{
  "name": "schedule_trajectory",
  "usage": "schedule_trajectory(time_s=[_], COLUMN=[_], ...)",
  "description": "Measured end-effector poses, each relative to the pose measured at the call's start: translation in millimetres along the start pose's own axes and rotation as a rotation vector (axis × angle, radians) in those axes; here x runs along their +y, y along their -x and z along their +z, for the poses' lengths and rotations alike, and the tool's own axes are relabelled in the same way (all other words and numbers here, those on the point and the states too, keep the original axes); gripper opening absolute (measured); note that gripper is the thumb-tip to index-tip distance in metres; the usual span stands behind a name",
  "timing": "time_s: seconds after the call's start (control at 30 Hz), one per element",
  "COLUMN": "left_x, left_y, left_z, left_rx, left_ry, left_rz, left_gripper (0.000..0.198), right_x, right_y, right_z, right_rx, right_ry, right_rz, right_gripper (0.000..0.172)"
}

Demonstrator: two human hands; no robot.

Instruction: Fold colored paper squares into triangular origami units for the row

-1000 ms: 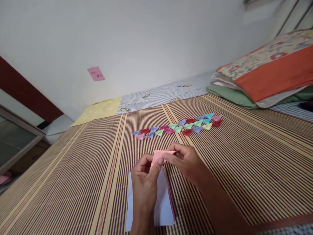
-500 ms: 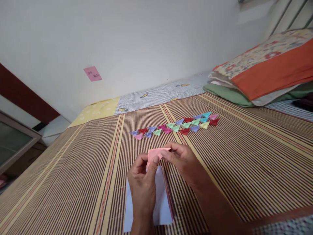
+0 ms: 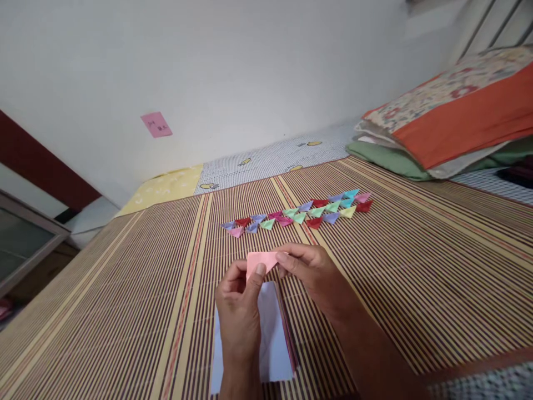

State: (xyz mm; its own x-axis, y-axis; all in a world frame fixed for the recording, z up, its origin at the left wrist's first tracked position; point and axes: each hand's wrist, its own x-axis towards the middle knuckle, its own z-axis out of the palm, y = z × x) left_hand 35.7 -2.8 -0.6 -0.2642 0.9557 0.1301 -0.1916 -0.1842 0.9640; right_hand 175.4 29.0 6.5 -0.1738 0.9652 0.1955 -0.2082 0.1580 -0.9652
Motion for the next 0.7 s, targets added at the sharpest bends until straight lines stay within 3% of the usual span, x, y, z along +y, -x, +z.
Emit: schedule_trajectory(time_s=[0.1, 0.27, 0.43, 0.6, 0.7], left_x=[0.9, -1.2, -2.2, -3.6, -4.6], left_y=[1.4, 3.4, 3.0, 0.0, -1.5], left_z=[-1.2, -1.2, -0.3, 1.2, 2.2], left_rx=[0.075, 0.077, 0.046, -0.053, -0.083], left_ry=[-0.17, -0.273, -0.234, 0.016, 0.088], left_rz=[0.125, 0.211, 0.145, -0.028, -0.05], left_gripper=[0.017, 0.017, 0.018, 0.018, 0.02], right_x=[0.8, 4.8, 5.3, 2.3, 3.6], right_y=[-0.1, -0.1, -0.6, 0.5, 0.6], right_z=[1.2, -0.4, -1.7, -0.3, -2.3], right_rx=[0.037, 0.056, 0.065, 0.057, 0.016], right_ry=[-0.017, -0.01, 0.034, 0.087, 0.059], right_rz=[-0.002, -0.001, -0.015, -0.049, -0.082], right_gripper=[0.015, 0.018, 0.018, 0.018, 0.018])
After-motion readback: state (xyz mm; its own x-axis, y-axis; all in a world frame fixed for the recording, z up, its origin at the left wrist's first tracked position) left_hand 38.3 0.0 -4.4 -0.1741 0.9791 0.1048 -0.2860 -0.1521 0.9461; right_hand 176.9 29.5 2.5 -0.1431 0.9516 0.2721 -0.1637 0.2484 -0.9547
